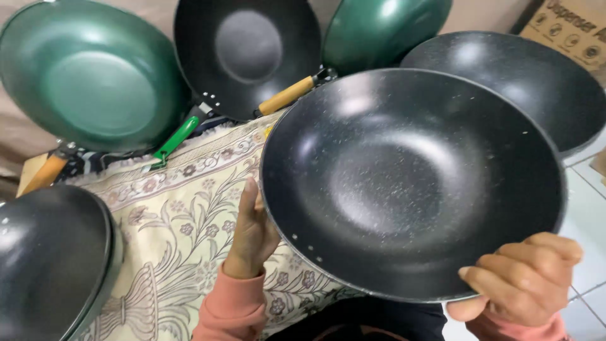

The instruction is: Attaching a handle to a wok using screws and a screwdriver

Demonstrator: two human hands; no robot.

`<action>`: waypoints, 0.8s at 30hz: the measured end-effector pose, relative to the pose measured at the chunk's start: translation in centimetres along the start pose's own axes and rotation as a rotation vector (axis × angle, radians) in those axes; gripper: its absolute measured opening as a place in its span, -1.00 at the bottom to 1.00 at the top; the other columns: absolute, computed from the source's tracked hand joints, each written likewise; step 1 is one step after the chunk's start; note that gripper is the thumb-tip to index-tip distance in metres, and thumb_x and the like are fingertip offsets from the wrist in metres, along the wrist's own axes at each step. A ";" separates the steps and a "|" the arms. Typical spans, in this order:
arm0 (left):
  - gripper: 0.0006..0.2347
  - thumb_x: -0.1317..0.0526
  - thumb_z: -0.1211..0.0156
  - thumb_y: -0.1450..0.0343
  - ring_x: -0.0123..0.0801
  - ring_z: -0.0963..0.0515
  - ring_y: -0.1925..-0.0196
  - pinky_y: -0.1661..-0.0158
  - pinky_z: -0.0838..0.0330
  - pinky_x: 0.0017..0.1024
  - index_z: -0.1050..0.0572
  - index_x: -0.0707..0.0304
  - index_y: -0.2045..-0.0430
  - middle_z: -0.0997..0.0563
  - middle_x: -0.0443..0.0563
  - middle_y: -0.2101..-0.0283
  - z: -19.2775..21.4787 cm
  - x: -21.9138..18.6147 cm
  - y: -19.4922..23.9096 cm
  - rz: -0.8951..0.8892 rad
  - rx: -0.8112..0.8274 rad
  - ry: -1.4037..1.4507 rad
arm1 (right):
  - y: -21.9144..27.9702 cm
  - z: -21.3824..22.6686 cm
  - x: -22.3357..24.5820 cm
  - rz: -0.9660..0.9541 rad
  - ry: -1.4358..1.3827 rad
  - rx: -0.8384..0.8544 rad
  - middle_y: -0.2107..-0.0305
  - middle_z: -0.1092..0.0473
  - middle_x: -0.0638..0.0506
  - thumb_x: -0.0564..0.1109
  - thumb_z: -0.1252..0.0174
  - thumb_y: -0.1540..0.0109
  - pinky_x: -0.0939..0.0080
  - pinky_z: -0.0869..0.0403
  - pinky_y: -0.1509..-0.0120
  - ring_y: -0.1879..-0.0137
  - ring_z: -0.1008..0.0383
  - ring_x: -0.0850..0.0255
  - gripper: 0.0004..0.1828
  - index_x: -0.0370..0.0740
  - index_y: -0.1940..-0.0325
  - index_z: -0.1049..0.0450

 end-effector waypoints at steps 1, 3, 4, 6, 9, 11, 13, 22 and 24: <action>-0.42 -0.15 0.01 -0.49 0.01 -0.52 -0.24 -0.29 -0.34 -0.05 -0.40 0.37 -0.23 -0.53 0.27 -0.21 2.0 -0.2 1.9 -0.013 -0.016 -0.003 | 0.1 -1.0 0.8 0.005 -0.020 -0.004 0.66 -0.29 0.24 0.43 0.10 -0.21 0.19 -0.11 0.38 0.51 -0.22 0.27 -0.40 -0.03 0.60 -0.49; -0.65 0.15 -0.20 -0.34 0.02 -0.69 0.09 0.06 -0.58 -0.14 -0.58 0.48 0.11 -0.69 0.31 0.08 8.0 -0.3 6.0 0.010 -0.357 -0.045 | 0.4 -3.0 2.8 0.091 -0.163 0.009 0.61 -0.35 0.27 0.39 0.04 -0.26 0.21 -0.19 0.27 0.50 -0.26 0.32 -0.52 0.06 0.46 -0.47; -0.65 0.15 -0.20 -0.34 0.02 -0.69 0.09 0.06 -0.58 -0.14 -0.58 0.48 0.11 -0.69 0.31 0.08 8.2 -1.0 7.5 -0.003 -0.368 -0.046 | 0.2 -4.0 3.4 0.097 -0.177 0.003 0.61 -0.35 0.27 0.39 0.04 -0.26 0.21 -0.19 0.27 0.50 -0.26 0.32 -0.52 0.06 0.46 -0.47; -0.42 0.30 -0.08 -0.23 0.11 -0.55 -0.11 -0.14 -0.43 0.00 -0.36 0.44 -0.24 -0.56 0.32 -0.11 9.4 -2.6 11.2 -0.090 -0.567 -0.055 | -0.3 -6.0 5.3 0.241 -0.235 0.012 0.58 -0.36 0.25 0.35 0.08 -0.36 0.30 -0.22 0.32 0.45 -0.25 0.32 -0.52 0.02 0.38 -0.44; -0.48 0.35 0.02 -0.27 0.08 -0.52 -0.09 -0.18 -0.39 -0.09 -0.38 0.46 -0.19 -0.54 0.32 -0.10 14.9 -2.1 17.0 -0.192 -0.805 -0.010 | -1.3 -9.4 7.4 0.318 -0.318 -0.036 0.53 -0.39 0.25 0.24 0.11 -0.41 0.34 -0.23 0.31 0.42 -0.31 0.34 -0.58 0.01 0.34 -0.44; -0.46 0.37 0.05 -0.26 0.07 -0.52 -0.10 -0.18 -0.39 -0.06 -0.37 0.39 -0.23 -0.53 0.28 -0.10 15.2 -2.5 19.3 -0.230 -0.911 -0.004 | -1.7 -11.3 8.4 0.335 -0.335 -0.049 0.50 -0.42 0.23 0.20 0.10 -0.42 0.32 -0.18 0.24 0.36 -0.35 0.33 -0.61 0.00 0.32 -0.46; -0.43 0.40 0.07 -0.25 0.07 -0.52 -0.10 -0.18 -0.39 -0.03 -0.36 0.32 -0.26 -0.53 0.24 -0.11 15.5 -2.6 21.2 -0.259 -1.018 0.003 | -1.8 -12.7 9.0 0.346 -0.350 -0.056 0.48 -0.45 0.21 0.16 0.08 -0.43 0.30 -0.14 0.16 0.30 -0.39 0.32 -0.64 -0.01 0.29 -0.48; -0.22 0.45 0.11 -0.22 0.04 -0.34 -0.33 -0.28 -0.24 0.02 -0.02 -0.03 -0.47 -0.30 0.16 -0.39 13.4 -3.9 20.7 -0.430 -0.898 -0.164 | 0.0 -19.7 9.4 0.259 -0.195 0.306 0.03 -0.50 0.15 0.07 0.13 -0.47 0.11 -0.18 -0.09 -0.02 -0.46 0.15 -0.72 0.06 -0.01 -0.51; -0.17 0.43 0.01 -0.24 -0.07 -0.26 -0.40 -0.34 -0.15 -0.12 0.12 -0.09 -0.49 -0.16 0.08 -0.48 13.1 -4.2 20.4 -0.503 -0.839 -0.327 | 0.3 -21.0 8.9 0.185 -0.157 0.386 0.01 -0.45 0.11 -0.16 -0.03 -0.43 0.09 -0.21 -0.08 -0.03 -0.45 0.18 -0.79 0.13 -0.09 -0.47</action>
Point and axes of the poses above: each hand's wrist, its own y-axis away from the middle knuckle, its own z-axis out of the back of the hand, x = y × z, the point moved 7 cm from there along -y, towards the middle knuckle
